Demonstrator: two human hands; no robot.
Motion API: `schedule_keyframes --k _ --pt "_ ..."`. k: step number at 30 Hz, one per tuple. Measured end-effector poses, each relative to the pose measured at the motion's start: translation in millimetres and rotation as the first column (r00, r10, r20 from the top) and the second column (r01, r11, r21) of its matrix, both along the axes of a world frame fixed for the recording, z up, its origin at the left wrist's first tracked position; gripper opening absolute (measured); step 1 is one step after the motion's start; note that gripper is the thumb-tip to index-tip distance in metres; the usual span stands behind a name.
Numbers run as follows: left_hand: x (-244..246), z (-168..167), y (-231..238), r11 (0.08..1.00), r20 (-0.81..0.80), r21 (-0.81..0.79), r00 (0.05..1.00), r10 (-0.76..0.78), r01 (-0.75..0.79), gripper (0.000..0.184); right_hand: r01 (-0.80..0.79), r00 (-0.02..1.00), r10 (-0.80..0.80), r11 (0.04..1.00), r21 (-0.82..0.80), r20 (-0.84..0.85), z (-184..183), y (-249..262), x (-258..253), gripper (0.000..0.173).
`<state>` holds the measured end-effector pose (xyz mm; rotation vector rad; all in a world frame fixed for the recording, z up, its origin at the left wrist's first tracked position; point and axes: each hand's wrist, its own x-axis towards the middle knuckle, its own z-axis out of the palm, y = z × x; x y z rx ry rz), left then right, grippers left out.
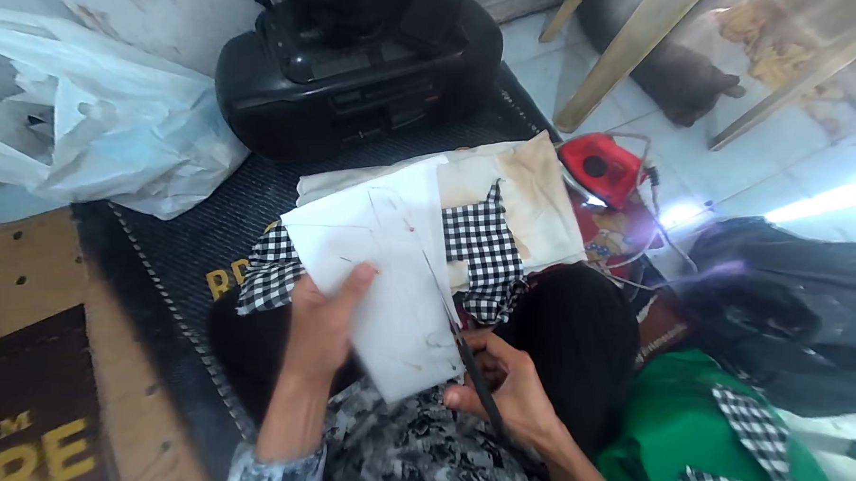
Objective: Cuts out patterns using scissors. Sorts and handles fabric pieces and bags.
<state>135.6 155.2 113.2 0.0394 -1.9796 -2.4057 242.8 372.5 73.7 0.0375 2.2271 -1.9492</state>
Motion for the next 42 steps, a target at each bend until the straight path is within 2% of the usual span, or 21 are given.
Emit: schedule_keyframes --k 7,16,26,42 --pt "1 -1 7 0.988 0.055 0.154 0.998 0.007 -0.016 0.020 0.044 0.999 -0.044 0.999 -0.010 -0.023 -2 -6 3 0.062" --pt "0 -1 5 0.991 0.077 0.136 0.997 0.002 -0.012 0.020 0.059 0.997 -0.060 0.998 -0.007 -0.053 -5 -8 6 0.056" --pt "3 8 8 0.994 0.100 0.113 0.995 -0.002 -0.009 0.020 0.051 0.998 -0.050 0.999 0.018 -0.043 8 -6 -9 0.062" --pt "5 1 8 0.990 0.092 0.137 0.995 -0.030 0.017 0.021 0.041 0.996 -0.040 0.999 0.004 -0.082 4 -2 -5 0.053"
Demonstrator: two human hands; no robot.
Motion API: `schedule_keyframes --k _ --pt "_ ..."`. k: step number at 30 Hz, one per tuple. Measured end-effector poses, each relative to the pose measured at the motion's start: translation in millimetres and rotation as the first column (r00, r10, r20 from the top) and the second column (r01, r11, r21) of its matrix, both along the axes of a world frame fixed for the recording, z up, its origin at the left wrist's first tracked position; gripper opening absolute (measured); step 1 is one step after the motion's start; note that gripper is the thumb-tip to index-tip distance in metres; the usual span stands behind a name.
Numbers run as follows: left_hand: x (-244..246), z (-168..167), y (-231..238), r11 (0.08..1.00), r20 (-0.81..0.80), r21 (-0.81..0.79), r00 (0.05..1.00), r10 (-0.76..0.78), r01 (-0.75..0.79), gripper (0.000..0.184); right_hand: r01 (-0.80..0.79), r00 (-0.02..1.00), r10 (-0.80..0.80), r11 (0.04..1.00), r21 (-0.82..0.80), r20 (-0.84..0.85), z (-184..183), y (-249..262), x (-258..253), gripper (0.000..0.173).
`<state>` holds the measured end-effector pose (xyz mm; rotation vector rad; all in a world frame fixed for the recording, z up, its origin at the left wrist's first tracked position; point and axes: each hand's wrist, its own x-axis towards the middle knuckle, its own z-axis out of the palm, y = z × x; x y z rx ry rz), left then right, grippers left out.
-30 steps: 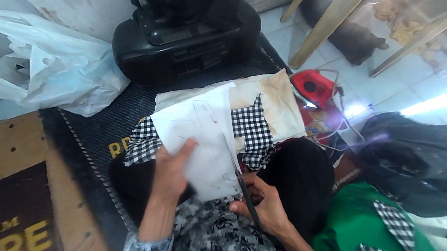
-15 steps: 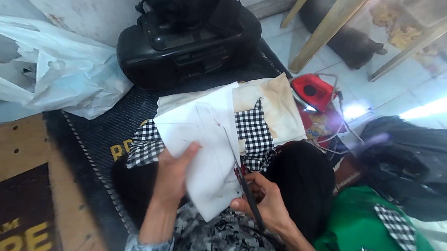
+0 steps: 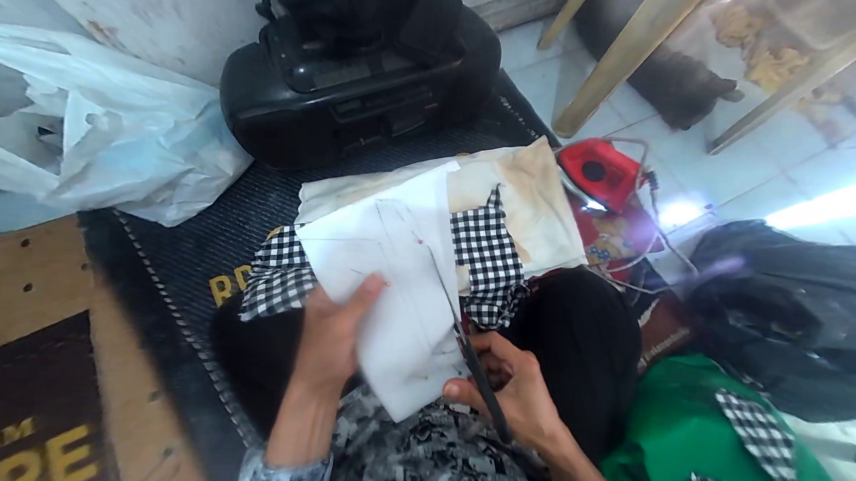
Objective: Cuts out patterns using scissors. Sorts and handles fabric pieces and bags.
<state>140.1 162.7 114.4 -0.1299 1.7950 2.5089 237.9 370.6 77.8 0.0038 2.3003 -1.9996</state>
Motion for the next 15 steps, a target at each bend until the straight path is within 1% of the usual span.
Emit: schedule_keyframes --k 7,15 --pt "1 4 1 0.998 -0.021 -0.039 0.999 -0.044 0.043 0.022 -0.001 1.000 0.001 1.000 0.008 0.012 11 4 -9 0.061" --pt "2 4 2 0.999 -0.017 -0.029 0.999 -0.044 0.043 0.022 0.025 0.999 -0.025 1.000 0.014 -0.030 8 -1 -7 0.057"
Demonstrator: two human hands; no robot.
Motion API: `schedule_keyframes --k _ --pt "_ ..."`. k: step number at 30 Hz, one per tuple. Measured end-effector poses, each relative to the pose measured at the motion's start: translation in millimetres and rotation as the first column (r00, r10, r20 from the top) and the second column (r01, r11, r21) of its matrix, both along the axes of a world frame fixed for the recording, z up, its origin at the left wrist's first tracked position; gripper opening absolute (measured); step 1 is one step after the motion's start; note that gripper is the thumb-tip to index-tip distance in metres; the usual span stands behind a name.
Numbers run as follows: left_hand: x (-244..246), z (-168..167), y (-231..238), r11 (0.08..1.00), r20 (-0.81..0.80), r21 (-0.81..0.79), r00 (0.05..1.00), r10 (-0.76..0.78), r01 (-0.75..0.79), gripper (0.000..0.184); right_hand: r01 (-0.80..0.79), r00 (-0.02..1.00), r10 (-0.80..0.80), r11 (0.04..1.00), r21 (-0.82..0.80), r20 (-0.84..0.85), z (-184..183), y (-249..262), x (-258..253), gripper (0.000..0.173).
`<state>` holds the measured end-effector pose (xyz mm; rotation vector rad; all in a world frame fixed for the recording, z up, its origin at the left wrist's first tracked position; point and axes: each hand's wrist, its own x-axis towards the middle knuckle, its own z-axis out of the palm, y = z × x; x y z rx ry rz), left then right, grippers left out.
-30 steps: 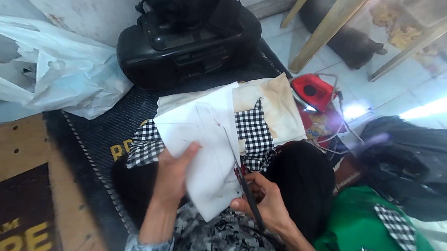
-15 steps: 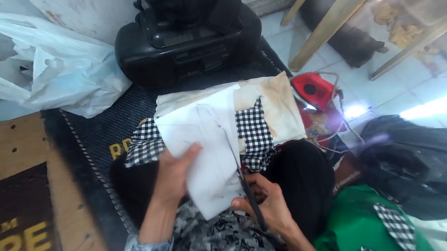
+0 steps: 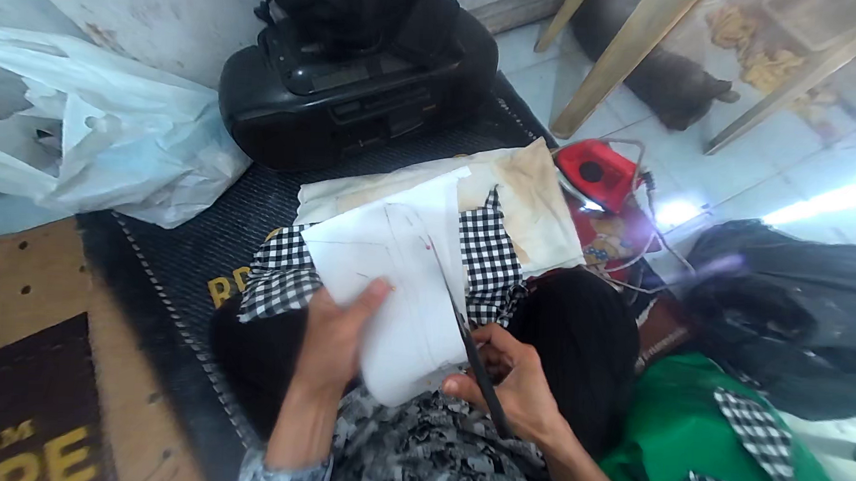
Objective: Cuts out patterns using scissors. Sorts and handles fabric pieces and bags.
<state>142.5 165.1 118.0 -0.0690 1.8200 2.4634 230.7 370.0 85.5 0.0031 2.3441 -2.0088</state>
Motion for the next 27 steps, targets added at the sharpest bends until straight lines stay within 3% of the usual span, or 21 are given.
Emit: schedule_keyframes --k 6,12,27 --pt "0.9 -1.9 0.1 1.000 0.005 0.005 1.000 0.002 -0.002 0.021 0.015 1.000 -0.015 1.000 -0.001 0.001 -2.3 -1.5 1.9 0.052" --pt "1.5 2.7 1.9 0.999 0.007 -0.001 0.999 -0.039 0.039 0.022 0.006 1.000 -0.006 1.000 -0.009 0.021 4.7 -0.8 -4.8 0.060" --pt "2.5 0.4 -0.2 0.999 0.029 0.015 0.998 -0.050 0.049 0.022 0.034 0.999 -0.034 0.999 0.000 -0.026 0.5 -3.9 -3.1 0.052"
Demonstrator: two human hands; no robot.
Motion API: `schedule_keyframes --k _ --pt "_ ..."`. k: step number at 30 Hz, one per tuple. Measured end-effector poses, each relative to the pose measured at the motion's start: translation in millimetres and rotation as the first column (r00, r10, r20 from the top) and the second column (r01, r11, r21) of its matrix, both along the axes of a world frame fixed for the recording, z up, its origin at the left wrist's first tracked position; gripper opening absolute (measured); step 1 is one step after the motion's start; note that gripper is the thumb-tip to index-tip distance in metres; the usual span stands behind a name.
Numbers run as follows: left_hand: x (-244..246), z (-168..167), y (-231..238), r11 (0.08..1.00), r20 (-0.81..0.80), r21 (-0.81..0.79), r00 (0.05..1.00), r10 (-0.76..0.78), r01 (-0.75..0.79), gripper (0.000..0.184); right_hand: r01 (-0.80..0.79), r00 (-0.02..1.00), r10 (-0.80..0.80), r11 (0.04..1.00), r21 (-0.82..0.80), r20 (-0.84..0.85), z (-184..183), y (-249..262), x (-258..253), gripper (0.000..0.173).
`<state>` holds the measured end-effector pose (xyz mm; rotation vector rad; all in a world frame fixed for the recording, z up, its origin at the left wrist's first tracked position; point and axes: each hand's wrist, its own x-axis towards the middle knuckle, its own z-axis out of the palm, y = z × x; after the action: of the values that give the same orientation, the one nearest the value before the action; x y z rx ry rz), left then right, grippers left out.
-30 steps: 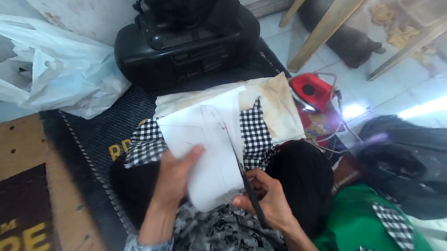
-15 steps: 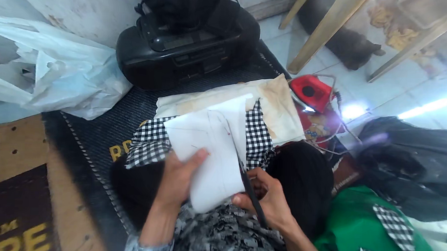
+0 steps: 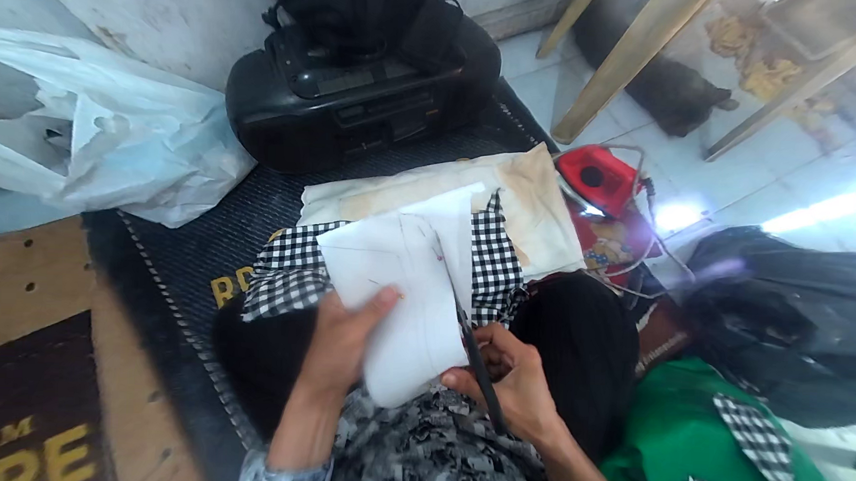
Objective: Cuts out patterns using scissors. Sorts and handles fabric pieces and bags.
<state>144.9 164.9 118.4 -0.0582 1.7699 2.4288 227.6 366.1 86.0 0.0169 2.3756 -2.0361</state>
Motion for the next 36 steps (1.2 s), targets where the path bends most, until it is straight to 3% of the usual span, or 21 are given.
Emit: schedule_keyframes --k 12,19,25,36 --pt "2 0 -2 0.998 -0.003 0.007 0.998 -0.062 0.062 0.021 -0.033 0.999 0.034 0.999 -0.039 0.026 7 3 -3 0.059" --pt "-8 1 -14 0.991 -0.035 0.098 0.995 -0.090 0.093 0.012 -0.027 1.000 0.026 0.999 -0.041 -0.006 5 2 0 0.059" --pt "-13 9 -10 0.998 -0.064 -0.061 0.997 -0.033 0.029 0.018 -0.016 1.000 0.016 0.999 -0.044 -0.002 2 -1 2 0.060" --pt "-12 0 -17 0.991 -0.137 -0.122 0.988 -0.075 0.058 0.017 -0.031 0.999 0.032 0.998 -0.050 0.021 -1 -1 7 0.054"
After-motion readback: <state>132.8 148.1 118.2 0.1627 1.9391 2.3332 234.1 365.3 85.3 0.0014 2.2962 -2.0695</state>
